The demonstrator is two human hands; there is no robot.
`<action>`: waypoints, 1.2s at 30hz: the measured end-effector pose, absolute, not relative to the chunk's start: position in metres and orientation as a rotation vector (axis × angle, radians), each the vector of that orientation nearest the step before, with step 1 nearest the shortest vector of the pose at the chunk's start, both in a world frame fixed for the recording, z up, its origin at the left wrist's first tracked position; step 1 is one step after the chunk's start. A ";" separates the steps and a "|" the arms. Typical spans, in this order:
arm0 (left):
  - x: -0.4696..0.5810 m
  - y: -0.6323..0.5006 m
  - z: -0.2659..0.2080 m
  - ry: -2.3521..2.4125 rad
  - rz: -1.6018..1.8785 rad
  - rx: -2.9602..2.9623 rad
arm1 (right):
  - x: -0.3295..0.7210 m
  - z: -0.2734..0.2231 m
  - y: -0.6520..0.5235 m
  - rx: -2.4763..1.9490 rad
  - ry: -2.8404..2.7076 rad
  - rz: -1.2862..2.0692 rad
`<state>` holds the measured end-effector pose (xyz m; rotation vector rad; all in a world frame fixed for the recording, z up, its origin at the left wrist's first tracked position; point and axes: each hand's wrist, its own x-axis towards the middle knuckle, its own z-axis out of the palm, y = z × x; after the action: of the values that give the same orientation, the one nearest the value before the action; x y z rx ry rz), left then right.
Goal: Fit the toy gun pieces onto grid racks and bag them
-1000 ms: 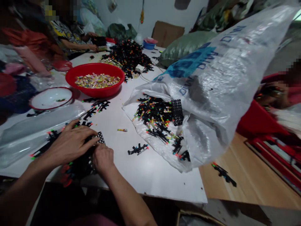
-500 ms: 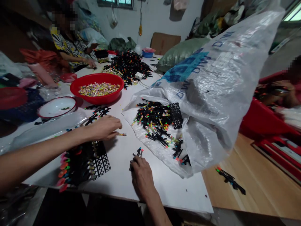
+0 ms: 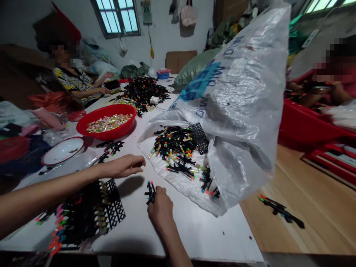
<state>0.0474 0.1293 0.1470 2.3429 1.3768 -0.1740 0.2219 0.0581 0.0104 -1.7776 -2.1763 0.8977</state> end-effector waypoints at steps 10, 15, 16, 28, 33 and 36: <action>0.036 0.047 0.165 1.501 0.971 1.377 | 0.206 0.101 0.073 -1.003 -1.242 1.311; 0.039 0.040 0.156 1.467 1.057 1.313 | 0.185 0.124 0.062 -0.836 -1.091 1.342; 0.039 0.038 0.154 1.462 1.069 1.298 | 0.182 0.123 0.061 -0.842 -1.071 1.337; 0.045 0.028 0.153 1.516 1.168 1.613 | 0.164 0.123 0.053 -0.917 -0.926 1.301; 0.043 0.026 0.149 1.610 1.073 1.882 | 0.160 0.111 0.057 -0.887 -0.893 1.337; 0.047 0.024 0.147 1.617 1.024 2.028 | 0.159 0.101 0.060 -0.870 -0.907 1.351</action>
<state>0.0469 0.0239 0.1470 2.0276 1.6169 1.0235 0.1588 0.0596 0.1005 -0.8696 -0.9070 1.3513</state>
